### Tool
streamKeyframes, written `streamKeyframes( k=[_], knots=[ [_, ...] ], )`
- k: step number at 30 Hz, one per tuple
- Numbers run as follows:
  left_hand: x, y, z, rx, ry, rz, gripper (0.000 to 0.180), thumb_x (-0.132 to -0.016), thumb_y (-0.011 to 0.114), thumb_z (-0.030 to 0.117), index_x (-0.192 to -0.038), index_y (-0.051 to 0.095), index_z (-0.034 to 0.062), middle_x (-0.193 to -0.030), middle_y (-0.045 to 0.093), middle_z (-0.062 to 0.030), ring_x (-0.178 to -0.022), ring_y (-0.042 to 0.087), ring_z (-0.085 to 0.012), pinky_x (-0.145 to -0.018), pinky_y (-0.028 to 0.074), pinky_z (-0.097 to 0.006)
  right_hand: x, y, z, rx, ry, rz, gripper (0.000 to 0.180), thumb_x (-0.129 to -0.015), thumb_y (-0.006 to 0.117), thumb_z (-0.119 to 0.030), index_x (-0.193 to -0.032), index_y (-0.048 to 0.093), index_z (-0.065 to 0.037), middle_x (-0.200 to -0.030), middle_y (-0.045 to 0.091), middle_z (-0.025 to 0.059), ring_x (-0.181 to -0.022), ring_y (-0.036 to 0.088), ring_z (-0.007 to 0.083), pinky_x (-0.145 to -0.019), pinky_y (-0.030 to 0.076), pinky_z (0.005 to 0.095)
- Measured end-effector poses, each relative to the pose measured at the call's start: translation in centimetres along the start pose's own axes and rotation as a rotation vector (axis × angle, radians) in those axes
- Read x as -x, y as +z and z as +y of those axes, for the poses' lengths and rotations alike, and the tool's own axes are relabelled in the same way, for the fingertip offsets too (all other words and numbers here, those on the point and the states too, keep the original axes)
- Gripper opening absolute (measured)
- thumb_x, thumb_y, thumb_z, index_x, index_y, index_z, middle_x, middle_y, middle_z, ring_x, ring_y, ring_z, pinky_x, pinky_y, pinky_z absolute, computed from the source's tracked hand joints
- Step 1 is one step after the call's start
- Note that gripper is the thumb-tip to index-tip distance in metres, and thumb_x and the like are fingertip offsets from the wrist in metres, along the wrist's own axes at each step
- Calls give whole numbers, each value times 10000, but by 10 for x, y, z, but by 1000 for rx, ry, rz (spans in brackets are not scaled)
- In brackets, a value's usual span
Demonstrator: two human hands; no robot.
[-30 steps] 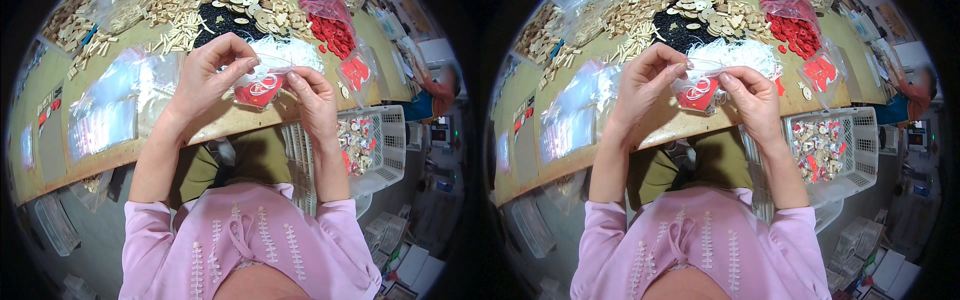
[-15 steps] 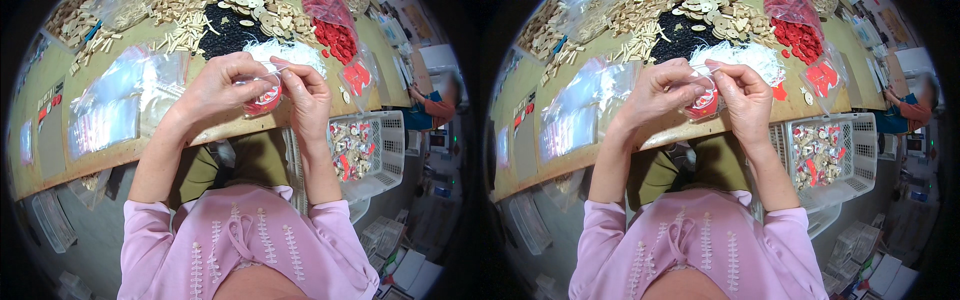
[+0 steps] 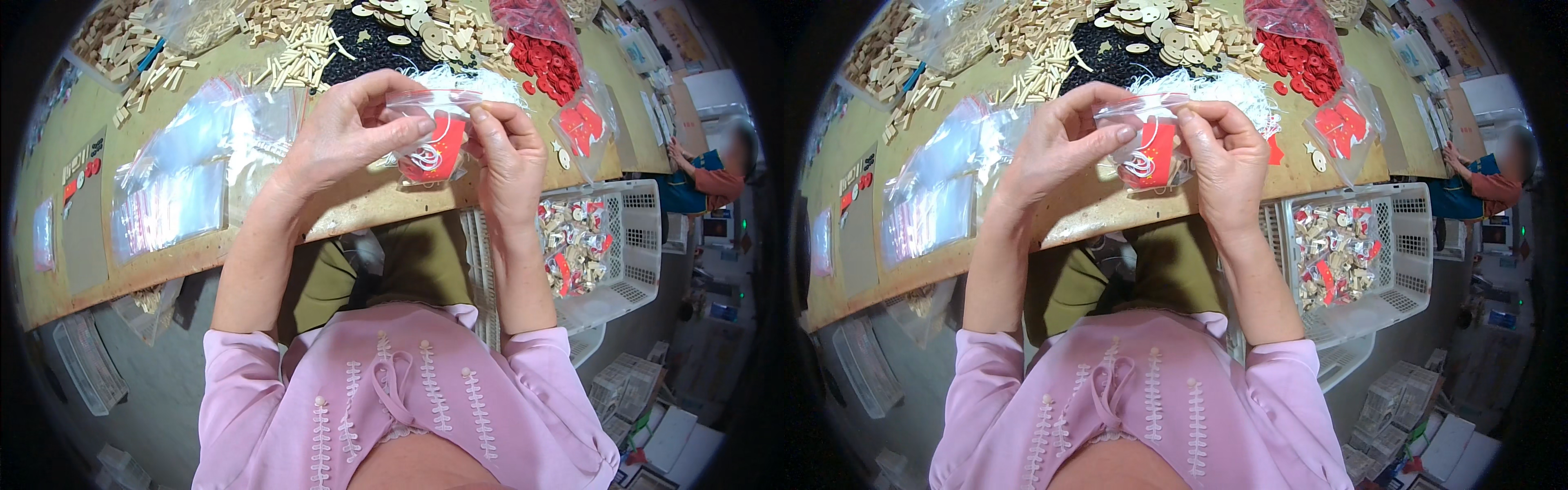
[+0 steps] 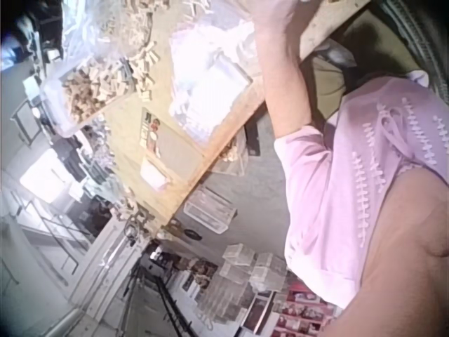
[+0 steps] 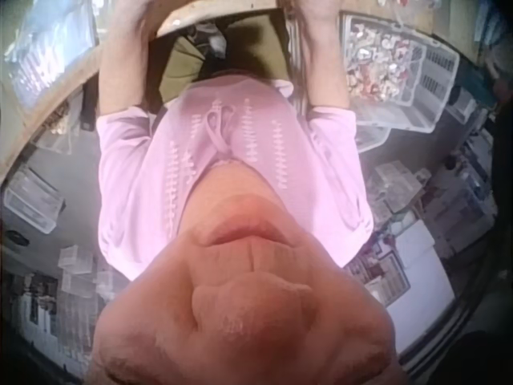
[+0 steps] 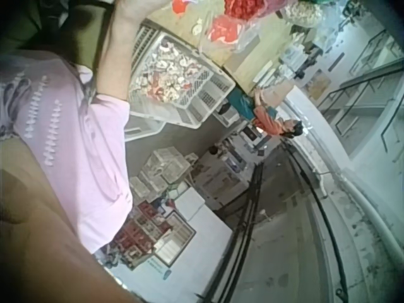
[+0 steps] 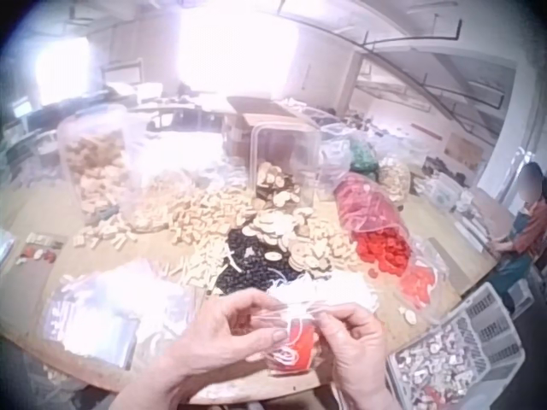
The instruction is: The person assembles small craft kits by placing wooden pieces, black beads, white strings, and red paper cutouts into clear plastic bags. The person seals each bag and places it into a white basket. The process is repeated for multiple kits.
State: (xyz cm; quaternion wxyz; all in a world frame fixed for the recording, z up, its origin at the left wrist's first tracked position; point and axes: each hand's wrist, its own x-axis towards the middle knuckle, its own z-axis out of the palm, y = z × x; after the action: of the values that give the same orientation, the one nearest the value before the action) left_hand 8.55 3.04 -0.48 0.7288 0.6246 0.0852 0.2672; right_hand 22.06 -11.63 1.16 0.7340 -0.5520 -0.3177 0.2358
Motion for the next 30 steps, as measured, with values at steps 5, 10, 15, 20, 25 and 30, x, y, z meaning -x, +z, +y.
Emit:
streamKeyframes(
  k=[5, 10, 15, 20, 25, 30],
  knots=[
    [2, 1, 1, -44, 8, 29, 83, -947, 711, 93, -944, 727, 12, -848, 683, 31, -794, 599, -25, -704, 489, -204, 4, 1, 4, 10, 6, -43, 103, -990, 677, -44, -1073, 711, 8, -995, 752, 63, -812, 654, 47, -730, 538, 205],
    [3, -3, 2, -64, -3, 10, 77, -941, 691, 86, -914, 716, 19, -818, 661, 45, -753, 572, -14, -662, 456, -201, 3, 2, 0, 31, 39, -95, 122, -992, 667, -34, -1095, 699, 24, -988, 751, 66, -844, 672, 62, -752, 550, 212],
    [1, -4, -5, -143, 65, 18, 107, -914, 723, 126, -933, 709, 21, -804, 668, 30, -751, 592, -31, -675, 486, -219, 4, 2, 4, 130, -64, -117, 124, -997, 652, -29, -1090, 721, 16, -963, 749, 49, -818, 659, 45, -719, 542, 209],
    [0, 5, -6, -520, 217, 54, 154, -862, 753, 157, -920, 704, 23, -814, 703, -61, -731, 664, -122, -688, 529, -276, 14, 11, 12, 440, -194, -70, 117, -979, 651, -13, -1054, 739, 9, -850, 746, 44, -740, 645, 38, -643, 531, 227],
    [2, 5, 6, -741, 293, 5, 97, -835, 683, 22, -832, 589, -3, -748, 564, -58, -704, 551, -154, -669, 465, -292, 15, 17, -10, 447, 69, -204, 87, -953, 665, -23, -999, 735, 4, -790, 685, -26, -721, 570, -4, -609, 484, 203],
    [3, 8, 7, -647, 287, -96, 79, -776, 647, -37, -781, 572, -13, -704, 543, -62, -651, 538, -154, -628, 437, -285, 17, -13, -4, 257, 59, -118, 78, -965, 654, -30, -992, 716, 10, -857, 723, 6, -758, 605, 9, -642, 493, 198]
  ],
)
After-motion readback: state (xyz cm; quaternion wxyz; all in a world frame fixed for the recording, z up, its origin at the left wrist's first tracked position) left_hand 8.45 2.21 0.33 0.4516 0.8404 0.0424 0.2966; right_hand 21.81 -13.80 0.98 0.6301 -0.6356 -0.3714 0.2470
